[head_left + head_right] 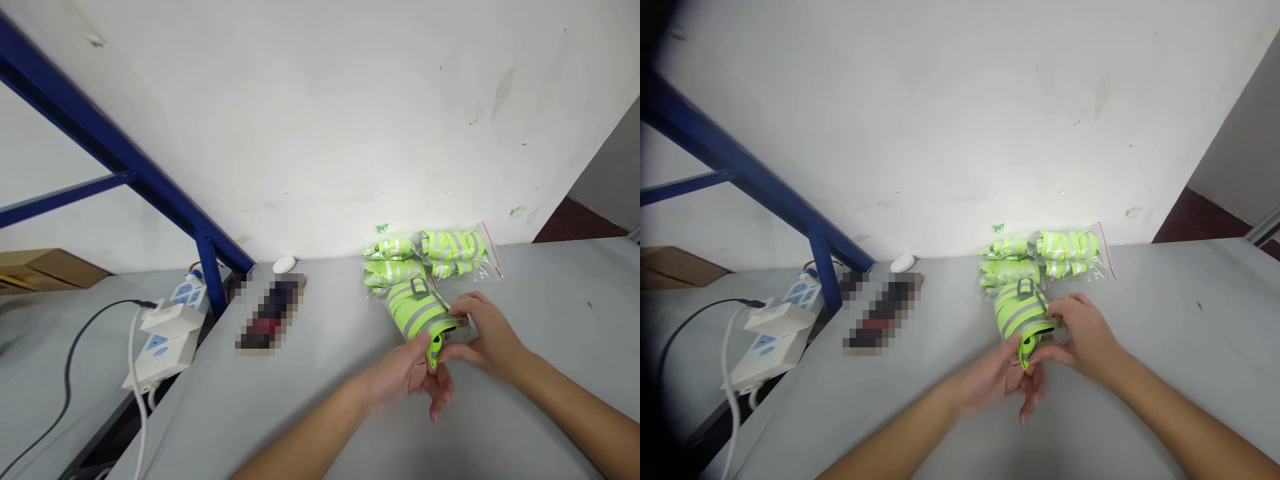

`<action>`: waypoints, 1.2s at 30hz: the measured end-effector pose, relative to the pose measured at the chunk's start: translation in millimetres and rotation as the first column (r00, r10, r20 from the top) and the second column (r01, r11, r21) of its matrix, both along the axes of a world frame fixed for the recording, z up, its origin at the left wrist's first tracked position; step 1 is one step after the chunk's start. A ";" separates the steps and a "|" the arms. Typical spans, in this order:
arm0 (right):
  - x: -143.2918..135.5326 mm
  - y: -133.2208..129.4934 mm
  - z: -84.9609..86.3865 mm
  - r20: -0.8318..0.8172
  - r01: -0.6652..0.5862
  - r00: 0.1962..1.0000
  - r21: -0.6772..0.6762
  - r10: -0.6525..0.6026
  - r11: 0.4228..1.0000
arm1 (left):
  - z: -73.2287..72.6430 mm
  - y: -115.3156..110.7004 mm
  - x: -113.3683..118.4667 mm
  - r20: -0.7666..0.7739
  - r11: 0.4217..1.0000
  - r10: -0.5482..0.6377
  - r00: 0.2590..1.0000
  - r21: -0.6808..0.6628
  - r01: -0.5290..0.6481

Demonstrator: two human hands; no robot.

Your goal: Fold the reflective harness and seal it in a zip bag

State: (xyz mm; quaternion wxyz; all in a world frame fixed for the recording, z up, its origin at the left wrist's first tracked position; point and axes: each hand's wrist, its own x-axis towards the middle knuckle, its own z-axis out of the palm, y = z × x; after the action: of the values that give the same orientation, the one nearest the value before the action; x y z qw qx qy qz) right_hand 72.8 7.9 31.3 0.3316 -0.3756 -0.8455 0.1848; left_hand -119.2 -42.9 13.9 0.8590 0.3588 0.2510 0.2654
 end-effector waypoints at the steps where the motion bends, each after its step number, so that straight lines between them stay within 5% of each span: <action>1: -0.6 0.5 0.3 0.033 0.020 0.999 -0.044 -0.018 0.999 | -0.3 -1.0 0.9 -0.057 0.999 -0.031 0.998 0.018 0.032; 6: -1.0 2.8 -0.4 0.150 -0.042 0.986 -0.209 0.074 0.977 | 2.1 -2.0 3.2 -0.368 0.982 -0.002 0.930 0.175 0.071; 12: 6.6 13.0 -5.7 0.127 -0.098 0.988 0.080 0.088 0.992 | 21.3 -1.6 -0.9 -0.606 0.927 0.064 0.793 0.330 0.177; 16: 12.0 19.9 -2.6 0.143 -0.064 0.989 0.164 0.041 0.984 | 38.2 -8.8 -8.8 -0.596 0.881 -0.056 0.801 0.348 0.320; 18: 15.0 22.9 0.3 0.180 -0.060 0.983 0.142 0.034 0.988 | 43.2 -10.2 -14.9 -0.592 0.832 -0.006 0.806 0.444 0.332; 20: 18.2 25.5 2.7 0.241 -0.057 0.970 0.109 0.029 0.992 | 43.8 -6.2 -21.9 -0.568 0.735 0.233 0.790 0.634 0.239; 22: 21.2 27.4 4.1 0.306 -0.044 0.952 0.066 0.022 0.997 | 39.5 3.6 -28.7 -0.481 0.522 0.526 0.701 0.834 0.180; 24: 24.2 28.4 4.4 0.345 -0.021 0.938 -0.002 0.020 1.000 | 31.3 15.9 -33.8 -0.407 0.307 0.695 0.592 0.913 0.268; 25: 25.7 28.8 4.2 0.349 -0.008 0.937 -0.047 0.024 0.999 | 26.7 21.6 -35.0 -0.410 0.244 0.721 0.558 0.905 0.350; 28: 31.3 31.3 2.9 0.310 0.017 0.950 -0.202 0.048 0.979 | 17.3 31.1 -32.8 -0.505 0.201 0.699 0.506 0.818 0.538; 31: 37.7 37.5 0.6 0.255 0.049 0.966 -0.310 0.033 0.950 | 18.2 26.1 -22.4 -0.521 0.188 0.686 0.508 0.802 0.568; 36: 41.7 50.9 -8.8 0.047 0.038 0.999 -0.483 -0.017 0.875 | 19.6 1.3 -1.6 -0.478 0.010 0.585 0.655 0.812 0.583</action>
State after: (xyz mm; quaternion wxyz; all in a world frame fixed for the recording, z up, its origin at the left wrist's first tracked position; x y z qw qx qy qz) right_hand 114.5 58.7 22.5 0.2123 -0.4622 -0.7737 0.3778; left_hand -120.8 -41.6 33.4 0.1387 0.9212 0.3150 0.1813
